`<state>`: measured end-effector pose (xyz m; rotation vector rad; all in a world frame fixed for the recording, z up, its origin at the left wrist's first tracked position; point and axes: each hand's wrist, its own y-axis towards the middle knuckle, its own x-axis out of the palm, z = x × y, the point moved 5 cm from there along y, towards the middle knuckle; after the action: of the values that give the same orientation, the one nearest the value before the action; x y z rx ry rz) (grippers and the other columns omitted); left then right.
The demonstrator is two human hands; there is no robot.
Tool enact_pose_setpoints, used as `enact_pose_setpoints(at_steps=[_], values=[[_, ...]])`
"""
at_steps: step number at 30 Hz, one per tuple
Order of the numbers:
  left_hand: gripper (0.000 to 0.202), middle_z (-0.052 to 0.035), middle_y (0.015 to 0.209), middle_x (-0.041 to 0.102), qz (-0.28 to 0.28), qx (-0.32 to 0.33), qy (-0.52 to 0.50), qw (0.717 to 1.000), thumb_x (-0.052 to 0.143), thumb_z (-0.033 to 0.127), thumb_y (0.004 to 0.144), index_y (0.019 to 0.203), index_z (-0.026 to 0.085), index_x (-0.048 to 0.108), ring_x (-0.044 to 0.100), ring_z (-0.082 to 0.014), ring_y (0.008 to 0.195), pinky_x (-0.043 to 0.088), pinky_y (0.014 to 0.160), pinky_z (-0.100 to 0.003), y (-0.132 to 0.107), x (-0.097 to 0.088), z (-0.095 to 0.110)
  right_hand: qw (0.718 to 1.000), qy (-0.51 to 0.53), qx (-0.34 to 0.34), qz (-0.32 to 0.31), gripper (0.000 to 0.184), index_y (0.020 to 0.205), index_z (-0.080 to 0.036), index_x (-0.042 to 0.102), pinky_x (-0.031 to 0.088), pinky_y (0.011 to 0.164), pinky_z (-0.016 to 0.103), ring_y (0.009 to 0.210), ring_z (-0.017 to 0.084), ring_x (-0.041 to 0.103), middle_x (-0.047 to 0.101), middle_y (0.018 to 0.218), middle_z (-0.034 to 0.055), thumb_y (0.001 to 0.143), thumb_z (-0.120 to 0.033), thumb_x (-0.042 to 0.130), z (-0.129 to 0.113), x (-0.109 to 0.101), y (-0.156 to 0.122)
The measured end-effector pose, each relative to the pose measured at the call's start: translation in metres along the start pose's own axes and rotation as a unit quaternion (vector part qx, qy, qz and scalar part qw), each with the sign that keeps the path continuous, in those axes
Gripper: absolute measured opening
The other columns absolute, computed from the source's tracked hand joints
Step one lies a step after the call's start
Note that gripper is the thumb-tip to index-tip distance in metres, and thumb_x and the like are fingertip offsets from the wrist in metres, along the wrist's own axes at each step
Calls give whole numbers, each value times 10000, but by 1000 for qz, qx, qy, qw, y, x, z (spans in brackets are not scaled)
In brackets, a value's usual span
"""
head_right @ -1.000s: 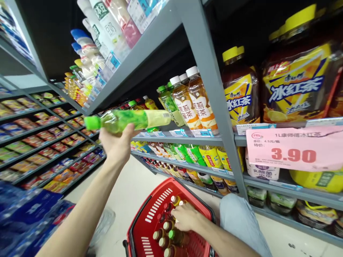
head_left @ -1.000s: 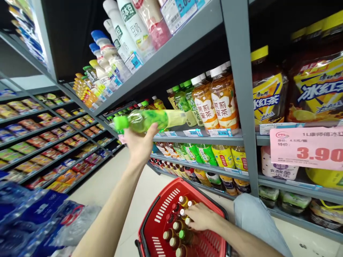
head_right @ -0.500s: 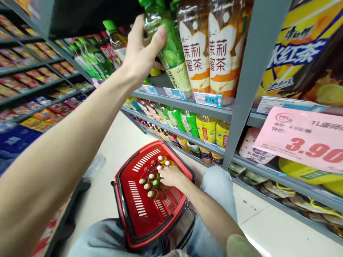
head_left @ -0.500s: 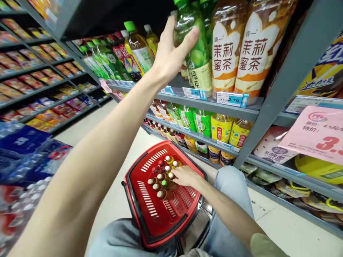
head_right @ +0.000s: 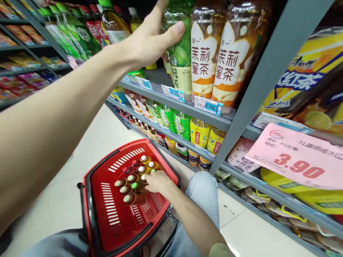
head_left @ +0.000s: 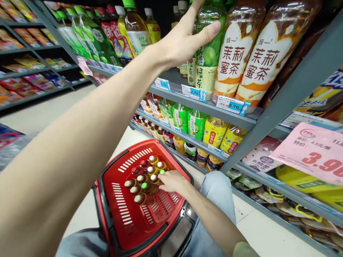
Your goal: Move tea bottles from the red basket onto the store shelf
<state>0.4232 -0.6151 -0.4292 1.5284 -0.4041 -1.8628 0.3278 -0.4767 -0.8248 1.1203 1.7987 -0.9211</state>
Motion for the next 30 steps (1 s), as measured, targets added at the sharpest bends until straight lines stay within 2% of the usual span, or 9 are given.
enact_pose_setpoints(at_steps=[3, 6, 9, 14, 17, 20, 24, 27, 30], values=[[718, -159, 1604, 346, 11, 82, -9, 997, 287, 521, 964, 1495, 40, 331, 179, -342, 1504, 396, 1008, -585, 0, 1, 0, 1000, -12, 6, -21, 391, 1202, -153, 644, 590, 852, 427, 1044, 326, 733, 745, 1148, 154, 928, -430, 611, 1, 3, 1], [740, -172, 1571, 432, 7, 28, -41, 999, 474, 507, 966, 1547, 90, 289, 368, -346, 1480, 388, 1124, -547, -9, 6, -8, 999, -24, 10, -44, 443, 1234, -158, 630, 595, 848, 431, 1040, 328, 735, 742, 1154, 152, 925, -475, 604, 2, 6, 2], [804, -169, 1409, 604, -13, -17, -47, 999, 642, 459, 885, 1543, 128, 320, 571, -362, 1324, 464, 1098, -511, -33, 12, -15, 998, -34, 12, -57, 480, 1251, -161, 619, 594, 856, 440, 1057, 335, 729, 736, 1174, 153, 921, -509, 602, 3, 9, 1], [843, -174, 1390, 593, 20, -1, -25, 999, 629, 421, 858, 1560, 121, 271, 548, -338, 1307, 419, 1128, -515, -116, -2, -23, 996, -45, 22, -72, 502, 1221, -162, 628, 598, 839, 463, 1045, 345, 732, 742, 1152, 162, 923, -563, 579, 6, 17, 2], [671, -138, 1303, 638, 8, -13, 4, 1000, 564, 414, 891, 1494, 165, 403, 563, -329, 1260, 421, 1118, -527, -173, -17, -37, 995, -51, 26, -86, 491, 1221, -164, 629, 602, 818, 472, 1034, 349, 733, 739, 1159, 166, 917, -548, 596, 5, 22, 6], [521, -109, 1201, 685, 0, -43, 7, 999, 530, 437, 912, 1374, 196, 529, 610, -307, 1180, 450, 1089, -498, -204, -30, -51, 992, -65, 27, -105, 492, 1225, -147, 630, 601, 812, 487, 1021, 361, 734, 741, 1139, 177, 904, -520, 622, 3, 27, 14], [528, -106, 1161, 714, 29, -88, -66, 994, 557, 491, 905, 1316, 161, 542, 667, -266, 1088, 503, 1013, -455, -186, -29, -45, 990, -64, 23, -123, 541, 1278, -174, 617, 602, 804, 494, 1030, 370, 732, 738, 1170, 169, 889, -551, 620, -3, 29, 28], [640, -161, 1301, 665, 40, -90, -104, 990, 590, 521, 895, 1377, 112, 489, 630, -283, 1199, 502, 1021, -424, -146, -12, -21, 992, -61, 20, -112, 588, 1309, -191, 605, 604, 796, 489, 1042, 370, 731, 730, 1208, 160, 883, -595, 597, -7, 28, 37], [774, -235, 1454, 543, 46, -63, -57, 995, 608, 536, 888, 1464, 62, 401, 526, -354, 1338, 442, 1093, -465, -109, 12, 0, 992, -69, 16, -101, 584, 1290, -204, 615, 611, 763, 465, 1012, 357, 742, 741, 1190, 145, 868, -607, 600, -7, 35, 43]])
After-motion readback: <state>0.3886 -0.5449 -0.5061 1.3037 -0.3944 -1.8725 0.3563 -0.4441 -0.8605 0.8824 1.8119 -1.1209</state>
